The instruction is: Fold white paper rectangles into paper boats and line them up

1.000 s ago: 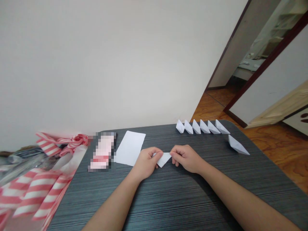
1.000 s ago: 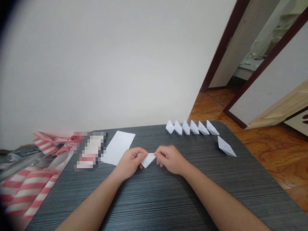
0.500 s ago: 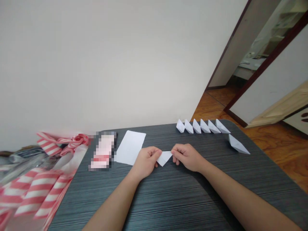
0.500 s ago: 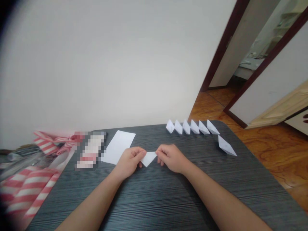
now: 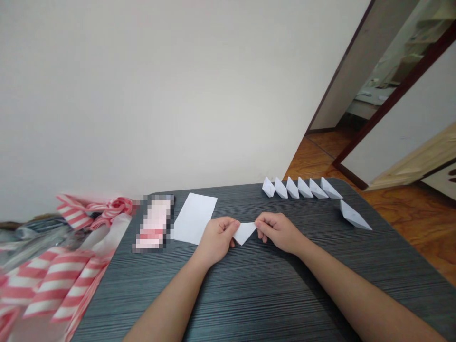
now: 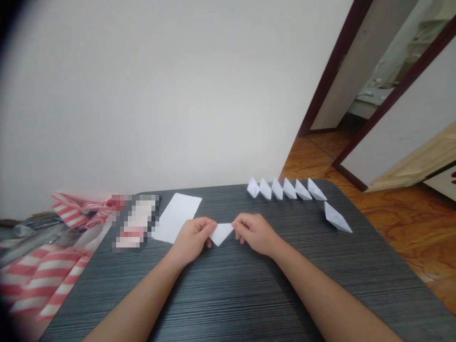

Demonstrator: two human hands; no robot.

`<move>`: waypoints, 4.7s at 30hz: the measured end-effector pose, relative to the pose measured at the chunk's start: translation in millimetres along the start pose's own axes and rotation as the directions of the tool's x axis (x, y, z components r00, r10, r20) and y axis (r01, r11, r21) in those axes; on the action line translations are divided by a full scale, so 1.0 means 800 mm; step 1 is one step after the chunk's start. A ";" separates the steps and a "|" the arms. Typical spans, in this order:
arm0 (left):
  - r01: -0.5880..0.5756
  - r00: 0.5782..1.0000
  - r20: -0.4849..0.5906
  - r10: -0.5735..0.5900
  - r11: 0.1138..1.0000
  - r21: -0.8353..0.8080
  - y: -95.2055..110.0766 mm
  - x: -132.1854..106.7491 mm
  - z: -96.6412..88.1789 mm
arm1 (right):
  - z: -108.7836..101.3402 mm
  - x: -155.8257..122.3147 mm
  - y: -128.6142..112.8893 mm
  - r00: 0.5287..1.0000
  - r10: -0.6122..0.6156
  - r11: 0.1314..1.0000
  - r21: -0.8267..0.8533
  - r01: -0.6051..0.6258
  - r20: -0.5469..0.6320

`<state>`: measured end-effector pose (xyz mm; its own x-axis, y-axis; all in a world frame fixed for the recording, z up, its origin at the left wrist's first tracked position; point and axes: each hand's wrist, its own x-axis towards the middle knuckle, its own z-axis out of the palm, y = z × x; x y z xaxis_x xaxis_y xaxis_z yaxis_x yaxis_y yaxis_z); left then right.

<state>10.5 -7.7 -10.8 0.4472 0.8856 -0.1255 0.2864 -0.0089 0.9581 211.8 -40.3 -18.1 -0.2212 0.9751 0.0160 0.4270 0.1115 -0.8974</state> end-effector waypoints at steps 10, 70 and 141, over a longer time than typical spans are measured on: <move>-0.007 0.998 0.062 0.013 0.996 -0.087 -0.005 0.003 -0.001 | -0.003 -0.003 -0.002 1.000 -0.012 1.000 -0.007 0.012 -0.005; -0.069 0.991 0.109 0.073 0.997 -0.044 -0.002 -0.002 0.003 | 0.003 -0.001 0.004 0.997 -0.077 0.986 0.150 0.076 0.000; -0.074 0.991 0.119 0.063 0.993 0.091 -0.003 0.001 0.002 | 0.007 0.000 -0.007 0.999 -0.003 0.999 -0.044 0.005 0.042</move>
<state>11.7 -7.6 -13.5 0.5623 0.8215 -0.0945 0.3286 -0.1172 0.9372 204.3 -41.9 -15.6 -0.2589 0.9659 0.0006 0.4642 0.1249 -0.8769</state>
